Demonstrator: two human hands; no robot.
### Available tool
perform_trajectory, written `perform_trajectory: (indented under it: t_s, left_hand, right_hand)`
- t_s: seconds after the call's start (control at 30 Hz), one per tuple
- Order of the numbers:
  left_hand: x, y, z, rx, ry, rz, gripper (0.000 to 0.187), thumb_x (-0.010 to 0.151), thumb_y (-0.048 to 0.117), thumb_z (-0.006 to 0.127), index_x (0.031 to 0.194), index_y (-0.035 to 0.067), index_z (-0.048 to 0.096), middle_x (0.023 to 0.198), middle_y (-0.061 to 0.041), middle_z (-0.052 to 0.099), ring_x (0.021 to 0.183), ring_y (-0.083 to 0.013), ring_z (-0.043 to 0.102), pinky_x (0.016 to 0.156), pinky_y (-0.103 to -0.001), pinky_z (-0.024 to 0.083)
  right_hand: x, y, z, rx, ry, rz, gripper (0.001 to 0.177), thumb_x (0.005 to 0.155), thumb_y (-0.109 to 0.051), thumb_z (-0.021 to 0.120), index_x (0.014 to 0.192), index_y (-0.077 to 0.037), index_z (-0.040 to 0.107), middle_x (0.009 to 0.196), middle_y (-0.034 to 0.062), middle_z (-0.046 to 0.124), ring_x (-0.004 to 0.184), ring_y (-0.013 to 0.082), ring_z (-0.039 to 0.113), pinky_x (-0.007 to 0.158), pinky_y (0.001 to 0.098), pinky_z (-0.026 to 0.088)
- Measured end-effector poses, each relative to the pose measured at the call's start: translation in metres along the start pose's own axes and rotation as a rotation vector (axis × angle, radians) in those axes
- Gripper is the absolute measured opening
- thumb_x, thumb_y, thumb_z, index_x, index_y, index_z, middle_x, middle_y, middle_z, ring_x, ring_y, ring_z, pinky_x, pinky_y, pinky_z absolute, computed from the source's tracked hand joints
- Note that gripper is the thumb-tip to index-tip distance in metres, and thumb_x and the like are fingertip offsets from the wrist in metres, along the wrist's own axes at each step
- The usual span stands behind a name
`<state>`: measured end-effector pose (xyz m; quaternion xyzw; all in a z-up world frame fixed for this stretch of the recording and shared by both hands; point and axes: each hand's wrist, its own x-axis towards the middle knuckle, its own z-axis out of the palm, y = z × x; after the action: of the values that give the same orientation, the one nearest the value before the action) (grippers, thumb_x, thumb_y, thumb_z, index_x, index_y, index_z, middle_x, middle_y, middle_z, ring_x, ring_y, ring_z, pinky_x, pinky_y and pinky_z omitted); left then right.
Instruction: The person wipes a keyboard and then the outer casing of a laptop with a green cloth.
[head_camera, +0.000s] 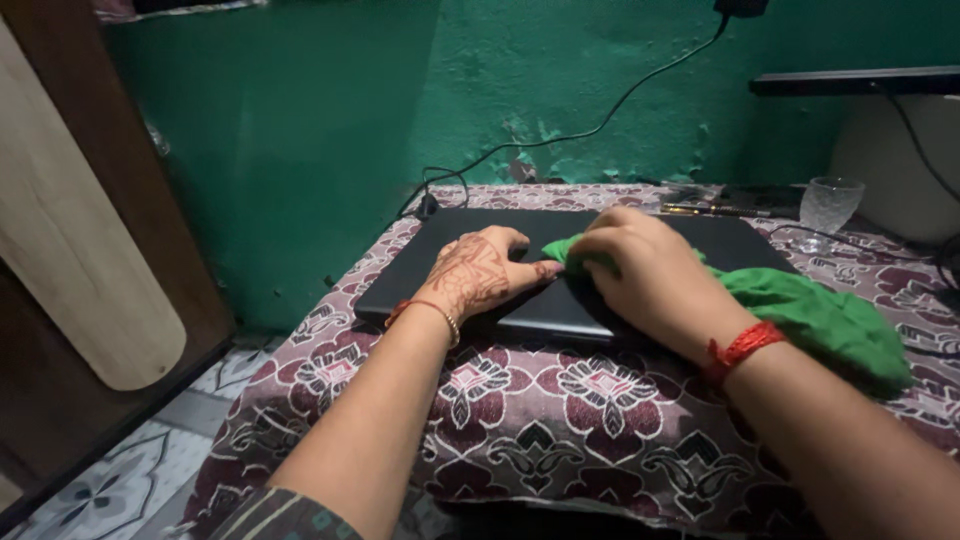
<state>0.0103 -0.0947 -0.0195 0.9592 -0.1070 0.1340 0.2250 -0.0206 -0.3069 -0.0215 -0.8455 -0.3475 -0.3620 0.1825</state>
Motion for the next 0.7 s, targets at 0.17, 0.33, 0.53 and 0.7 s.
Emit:
perform_trajectory:
  t_s: [0.17, 0.33, 0.53, 0.7]
  left_hand:
    - [-0.003, 0.001, -0.001, 0.009, -0.01, 0.009, 0.083, 0.074, 0.068, 0.071, 0.135, 0.012, 0.066, 0.136, -0.015, 0.066, 0.131, -0.0323, 0.059, 0.113, -0.043, 0.043]
    - [-0.002, 0.004, -0.003, 0.011, -0.014, 0.002, 0.083, 0.074, 0.067, 0.071, 0.136, 0.012, 0.065, 0.136, -0.014, 0.065, 0.131, -0.032, 0.058, 0.113, -0.042, 0.042]
    - [0.002, -0.004, 0.001, 0.002, -0.01, 0.028, 0.08, 0.075, 0.065, 0.071, 0.135, 0.013, 0.066, 0.136, -0.014, 0.066, 0.131, -0.0321, 0.059, 0.112, -0.042, 0.043]
    - [0.003, -0.006, 0.003, 0.008, 0.01, 0.037, 0.078, 0.075, 0.064, 0.071, 0.135, 0.014, 0.066, 0.136, -0.014, 0.066, 0.13, -0.0316, 0.06, 0.112, -0.042, 0.043]
  right_hand:
    - [-0.007, 0.009, 0.004, -0.225, -0.031, 0.279, 0.02, 0.083, -0.007, 0.067, 0.096, -0.011, 0.08, 0.1, 0.0151, 0.068, 0.102, 0.0346, 0.065, 0.092, 0.0455, 0.053]
    - [-0.012, 0.006, -0.001, -0.289, 0.22, 0.261, 0.015, 0.087, -0.005, 0.065, 0.097, -0.007, 0.077, 0.108, 0.0162, 0.068, 0.105, 0.0381, 0.063, 0.09, 0.0473, 0.052]
    - [-0.006, -0.012, -0.008, -0.097, 0.213, -0.143, 0.019, 0.085, -0.004, 0.067, 0.102, -0.004, 0.075, 0.117, 0.0155, 0.068, 0.112, 0.0363, 0.064, 0.096, 0.0433, 0.053]
    - [0.0, -0.019, -0.012, 0.017, -0.061, -0.007, 0.021, 0.084, -0.017, 0.072, 0.102, -0.009, 0.078, 0.11, 0.0095, 0.071, 0.106, 0.0299, 0.067, 0.091, 0.0411, 0.054]
